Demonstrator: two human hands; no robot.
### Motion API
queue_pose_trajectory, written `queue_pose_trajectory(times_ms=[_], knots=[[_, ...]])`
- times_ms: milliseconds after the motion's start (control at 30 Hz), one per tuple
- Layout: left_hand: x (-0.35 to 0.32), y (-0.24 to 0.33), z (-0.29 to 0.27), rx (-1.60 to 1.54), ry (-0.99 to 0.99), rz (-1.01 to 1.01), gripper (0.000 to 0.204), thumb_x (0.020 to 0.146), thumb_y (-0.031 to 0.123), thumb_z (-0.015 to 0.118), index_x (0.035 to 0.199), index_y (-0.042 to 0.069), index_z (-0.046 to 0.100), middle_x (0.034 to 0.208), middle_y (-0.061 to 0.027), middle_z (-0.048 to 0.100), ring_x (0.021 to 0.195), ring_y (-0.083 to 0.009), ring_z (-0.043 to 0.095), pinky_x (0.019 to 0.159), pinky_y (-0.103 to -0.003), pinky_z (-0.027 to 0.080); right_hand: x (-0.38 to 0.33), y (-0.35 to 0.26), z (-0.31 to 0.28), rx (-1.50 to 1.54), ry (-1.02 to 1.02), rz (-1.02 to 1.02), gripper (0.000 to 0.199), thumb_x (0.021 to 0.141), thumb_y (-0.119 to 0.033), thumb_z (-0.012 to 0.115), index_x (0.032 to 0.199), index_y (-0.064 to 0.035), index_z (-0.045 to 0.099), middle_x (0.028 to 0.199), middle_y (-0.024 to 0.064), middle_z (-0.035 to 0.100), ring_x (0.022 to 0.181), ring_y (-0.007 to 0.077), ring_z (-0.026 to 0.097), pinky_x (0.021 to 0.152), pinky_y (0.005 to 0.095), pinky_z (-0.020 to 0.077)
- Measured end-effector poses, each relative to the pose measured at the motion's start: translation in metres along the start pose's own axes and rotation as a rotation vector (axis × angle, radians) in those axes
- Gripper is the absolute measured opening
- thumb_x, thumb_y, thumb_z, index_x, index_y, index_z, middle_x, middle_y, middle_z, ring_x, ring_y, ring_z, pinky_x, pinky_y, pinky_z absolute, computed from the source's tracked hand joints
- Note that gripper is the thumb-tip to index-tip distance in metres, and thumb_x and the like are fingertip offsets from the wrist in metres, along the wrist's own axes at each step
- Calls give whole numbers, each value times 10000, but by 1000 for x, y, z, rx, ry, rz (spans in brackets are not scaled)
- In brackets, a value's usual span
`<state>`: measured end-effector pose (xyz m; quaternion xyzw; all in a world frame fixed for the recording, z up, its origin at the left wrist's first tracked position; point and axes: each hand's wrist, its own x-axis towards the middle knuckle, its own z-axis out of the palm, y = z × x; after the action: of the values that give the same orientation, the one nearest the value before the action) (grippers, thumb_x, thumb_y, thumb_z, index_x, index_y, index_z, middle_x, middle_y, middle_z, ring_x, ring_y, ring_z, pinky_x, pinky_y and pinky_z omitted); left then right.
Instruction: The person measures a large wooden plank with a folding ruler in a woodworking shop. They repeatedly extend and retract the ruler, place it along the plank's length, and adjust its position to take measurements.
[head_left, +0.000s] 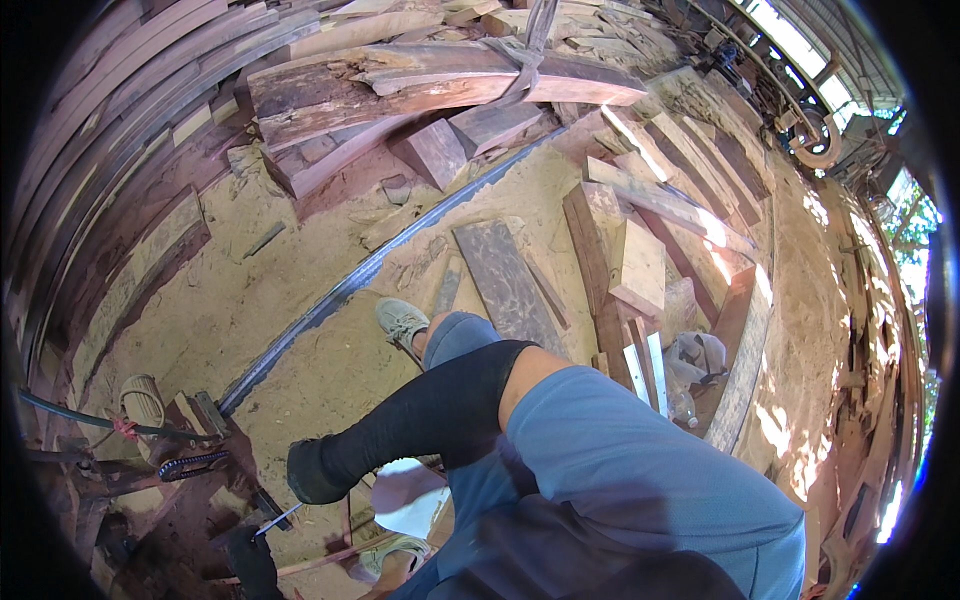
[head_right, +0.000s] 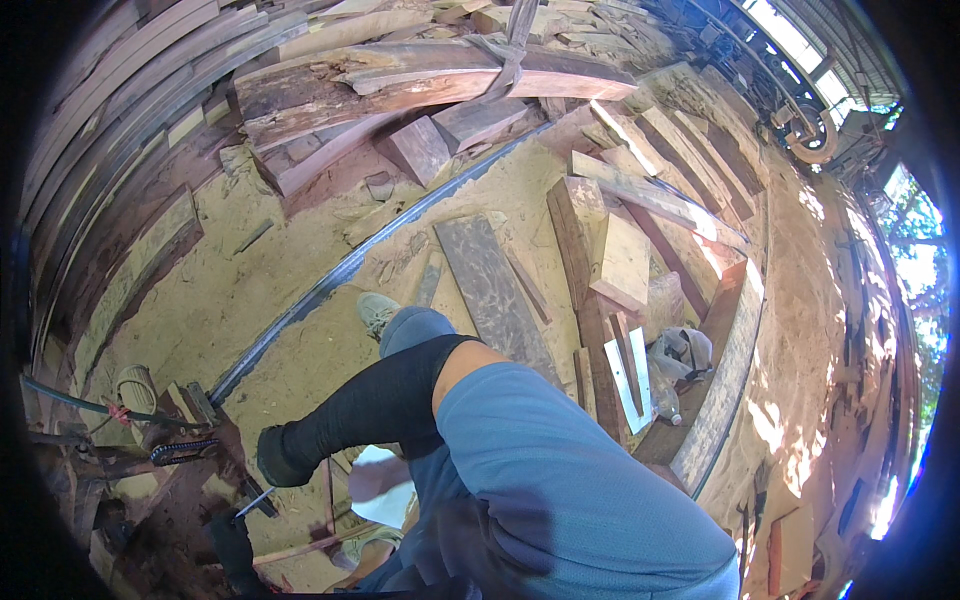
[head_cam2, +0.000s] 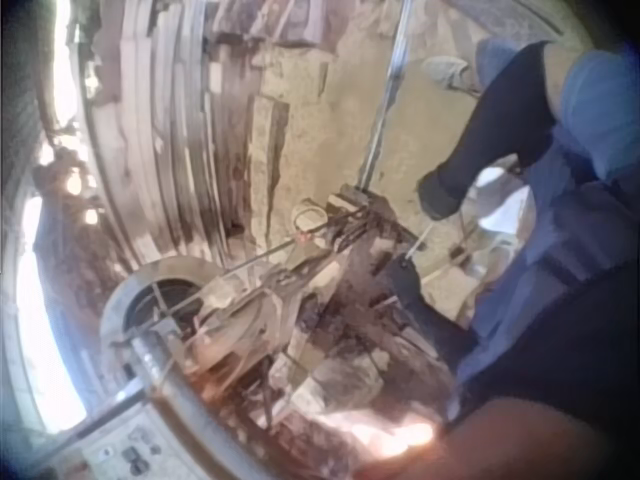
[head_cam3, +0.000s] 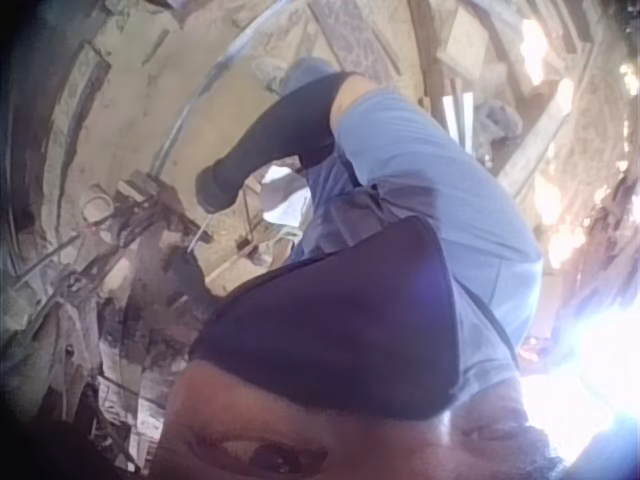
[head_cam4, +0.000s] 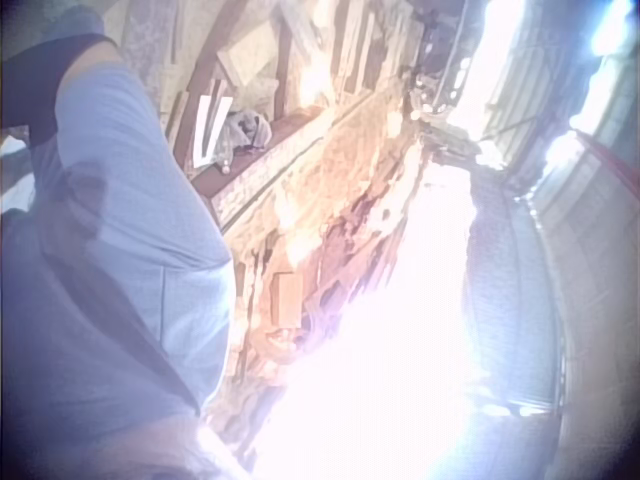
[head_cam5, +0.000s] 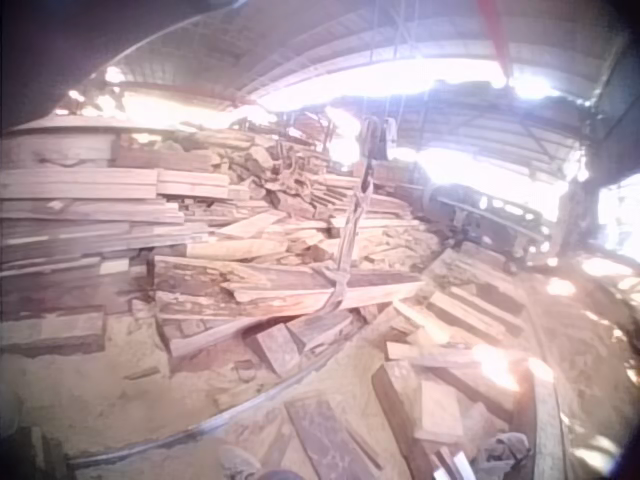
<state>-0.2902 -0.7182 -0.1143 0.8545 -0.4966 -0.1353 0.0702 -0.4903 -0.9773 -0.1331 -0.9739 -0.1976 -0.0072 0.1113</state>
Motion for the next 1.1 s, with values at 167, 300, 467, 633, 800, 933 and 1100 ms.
queue_pose_trajectory(times_ms=[167, 300, 467, 633, 800, 933, 1100], knots=[[-1, 0, -1, 12, -7, -2, 201, 855, 150, 603, 1016, 30, 617, 996, -169, 575, 971, -351, 541, 877, -426, 424, -1, 0, -4, -3, -7, -7, 109, 683, -209, 642, 687, -122, 707, 709, 75, 680, 638, 274, 668, 465, 441, 451], [-3, -7, 3, -58, -24, -74, 190, 850, 132, 596, 1005, 25, 622, 969, -166, 579, 951, -342, 550, 857, -426, 428, -2, -1, -8, -5, -10, 3, 107, 686, -208, 643, 690, -123, 708, 712, 75, 682, 641, 276, 669, 472, 441, 456], [1, 13, -7, -81, -9, -51, 172, 839, 119, 591, 976, 24, 633, 934, -158, 587, 910, -345, 561, 826, -436, 435, -5, -1, -9, -3, 10, 2, 103, 691, -205, 644, 691, -123, 707, 715, 76, 682, 646, 278, 669, 485, 438, 461], [0, 11, -6, 11, -5, -32, 176, 841, 103, 574, 986, 27, 640, 960, -168, 604, 932, -366, 563, 844, -439, 439, -7, -1, -12, -7, 11, 0, 102, 694, -204, 642, 688, -121, 700, 714, 77, 680, 646, 279, 668, 485, 438, 458], [-1, -2, 1, 10, 5, -8, 181, 851, 78, 547, 997, 23, 639, 969, -185, 605, 950, -384, 559, 859, -445, 435, -7, 3, -4, -9, 96, 3, 94, 686, -204, 643, 671, -121, 684, 712, 81, 677, 637, 281, 665, 476, 444, 451], [-1, -8, 1, -13, -10, 29, 174, 857, 61, 529, 999, 20, 621, 963, -194, 593, 944, -394, 553, 843, -452, 433, -7, 4, -5, -8, 102, 1, 89, 678, -201, 643, 664, -121, 681, 704, 83, 673, 629, 285, 661, 471, 446, 450], [-2, -8, -2, 1, -6, 52, 165, 852, 43, 527, 998, 22, 602, 955, -192, 583, 937, -388, 551, 822, -459, 430, -4, 2, -4, -10, 84, -15, 90, 668, -197, 647, 662, -115, 683, 690, 89, 670, 624, 294, 658, 480, 443, 462]])
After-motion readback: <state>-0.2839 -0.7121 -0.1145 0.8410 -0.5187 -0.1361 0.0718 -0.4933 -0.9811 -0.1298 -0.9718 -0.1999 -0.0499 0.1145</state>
